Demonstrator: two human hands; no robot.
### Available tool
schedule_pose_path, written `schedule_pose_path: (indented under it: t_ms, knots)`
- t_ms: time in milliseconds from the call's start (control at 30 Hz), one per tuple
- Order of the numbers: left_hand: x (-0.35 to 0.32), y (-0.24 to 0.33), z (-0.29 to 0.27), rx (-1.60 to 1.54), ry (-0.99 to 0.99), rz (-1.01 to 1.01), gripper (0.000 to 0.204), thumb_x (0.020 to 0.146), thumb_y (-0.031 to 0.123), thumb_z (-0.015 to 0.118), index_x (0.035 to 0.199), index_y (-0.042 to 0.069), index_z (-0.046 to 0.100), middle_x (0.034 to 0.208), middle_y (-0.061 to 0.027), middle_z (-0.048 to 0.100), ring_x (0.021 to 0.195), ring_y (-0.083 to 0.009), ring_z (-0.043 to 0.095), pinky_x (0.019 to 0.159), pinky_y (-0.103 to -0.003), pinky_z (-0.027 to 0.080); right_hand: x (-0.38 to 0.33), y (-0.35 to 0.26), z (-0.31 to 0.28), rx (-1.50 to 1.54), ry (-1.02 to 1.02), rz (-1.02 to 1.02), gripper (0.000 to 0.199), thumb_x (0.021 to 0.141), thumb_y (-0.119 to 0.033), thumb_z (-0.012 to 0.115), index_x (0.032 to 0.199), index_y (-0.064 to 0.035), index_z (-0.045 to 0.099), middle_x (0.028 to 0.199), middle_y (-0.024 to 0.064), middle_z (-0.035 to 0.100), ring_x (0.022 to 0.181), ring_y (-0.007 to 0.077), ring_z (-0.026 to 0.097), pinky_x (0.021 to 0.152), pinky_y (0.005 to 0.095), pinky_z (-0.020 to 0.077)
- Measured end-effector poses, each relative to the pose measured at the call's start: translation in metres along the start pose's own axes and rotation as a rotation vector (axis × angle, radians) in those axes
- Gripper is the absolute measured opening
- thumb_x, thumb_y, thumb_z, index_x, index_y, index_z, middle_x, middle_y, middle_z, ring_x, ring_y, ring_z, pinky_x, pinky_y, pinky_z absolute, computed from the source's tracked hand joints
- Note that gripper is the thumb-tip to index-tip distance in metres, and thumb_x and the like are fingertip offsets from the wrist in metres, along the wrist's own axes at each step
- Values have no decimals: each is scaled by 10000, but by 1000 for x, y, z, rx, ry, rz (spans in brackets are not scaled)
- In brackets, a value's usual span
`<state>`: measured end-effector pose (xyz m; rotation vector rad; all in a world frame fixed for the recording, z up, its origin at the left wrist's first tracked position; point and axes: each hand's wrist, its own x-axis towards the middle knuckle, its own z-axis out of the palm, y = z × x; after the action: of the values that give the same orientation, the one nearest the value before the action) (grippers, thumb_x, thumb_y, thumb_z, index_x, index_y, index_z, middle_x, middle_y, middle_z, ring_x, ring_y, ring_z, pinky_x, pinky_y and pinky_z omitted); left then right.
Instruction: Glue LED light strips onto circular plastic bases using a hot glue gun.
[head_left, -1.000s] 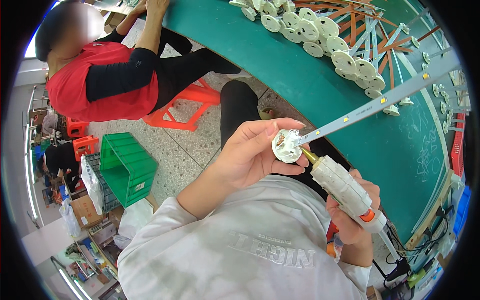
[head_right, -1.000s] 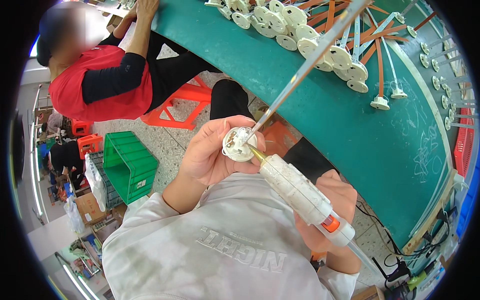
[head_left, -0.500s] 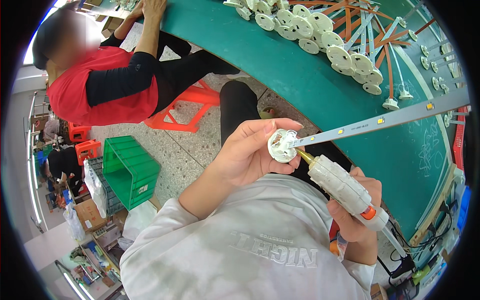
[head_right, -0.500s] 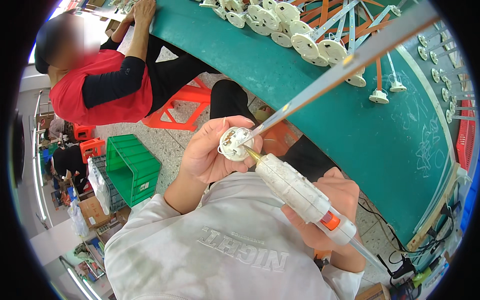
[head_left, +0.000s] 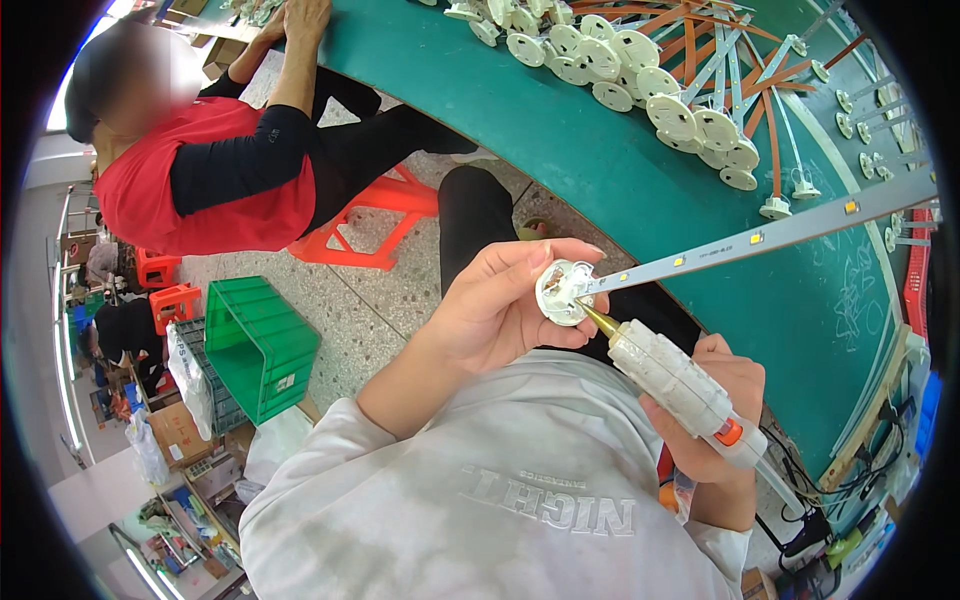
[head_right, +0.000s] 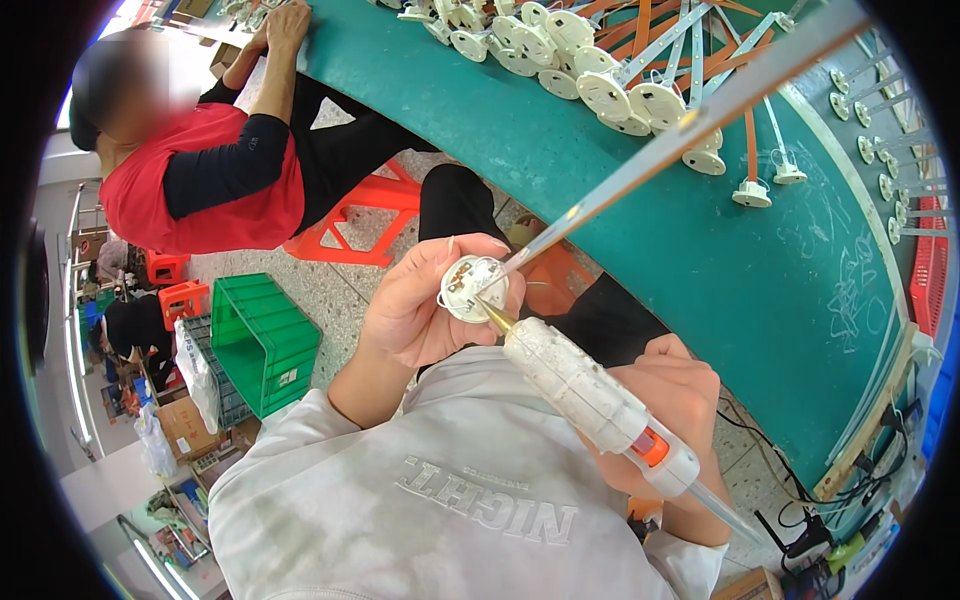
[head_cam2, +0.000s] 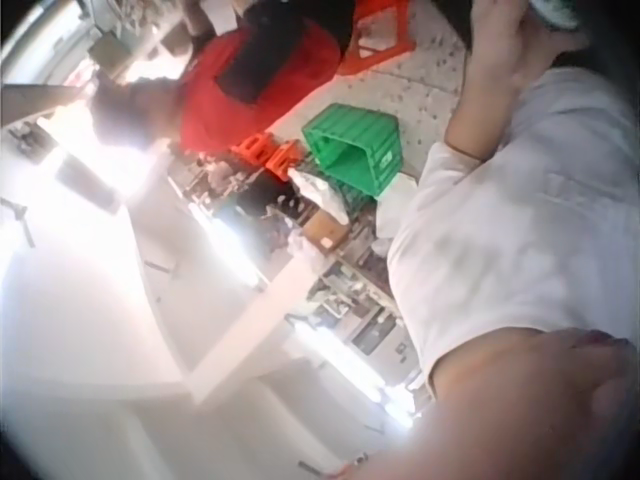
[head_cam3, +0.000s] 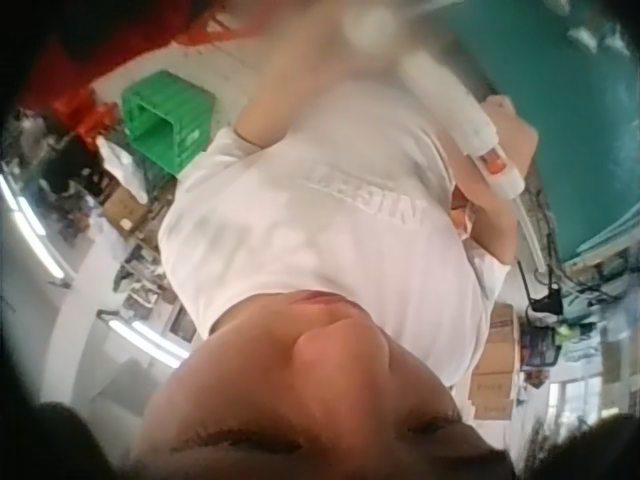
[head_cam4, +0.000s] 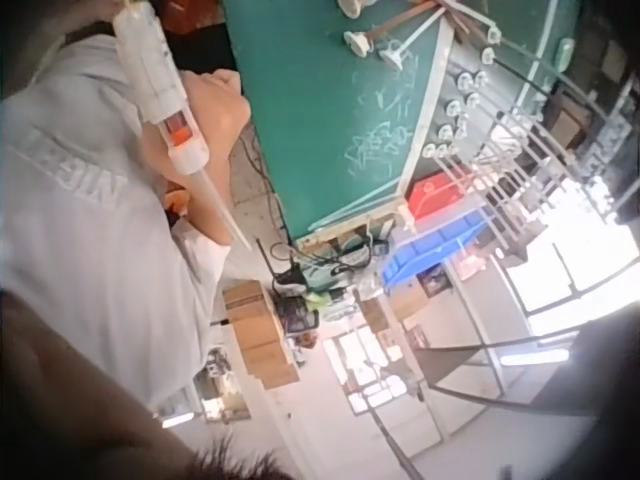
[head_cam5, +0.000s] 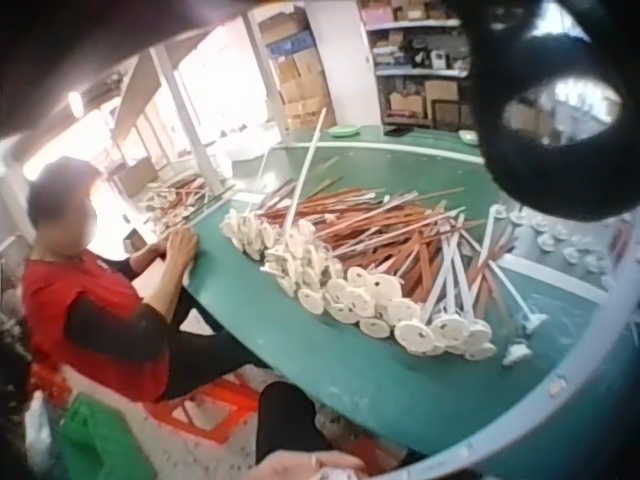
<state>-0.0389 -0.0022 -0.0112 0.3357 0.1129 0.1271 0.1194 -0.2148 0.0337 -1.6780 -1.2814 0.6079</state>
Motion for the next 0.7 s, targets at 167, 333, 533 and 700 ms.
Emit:
schedule_pose_path:
  t_ms: [167,333,533,700]
  knots:
    - [-1,-2,-2,-130,-13,17,444,1087,229,422,1390,-92,467,1152,-388,538,1069,-429,657,862,-443,641,0,-3,3,9,38,3,216,645,-69,722,856,-29,746,581,34,574,448,226,416,556,336,299]
    - [-2,0,0,-84,5,11,428,1093,239,420,1380,-70,494,1157,-326,595,1023,-384,684,867,-437,630,1,-4,-1,24,30,-7,211,625,-55,707,833,-26,733,579,33,570,451,220,424,559,333,301]
    - [0,0,2,-39,-11,-7,414,1100,251,417,1370,-45,523,1165,-260,655,981,-341,706,872,-432,617,0,-3,-3,-6,20,-9,212,603,-50,696,810,-13,718,576,46,557,463,222,399,554,343,284]
    - [0,0,2,-58,-5,-7,414,1101,252,413,1368,-45,524,1173,-260,652,984,-340,704,874,-431,618,-1,-2,-3,-49,-1,-47,219,582,-49,684,795,-10,711,569,57,543,480,231,378,546,349,272]
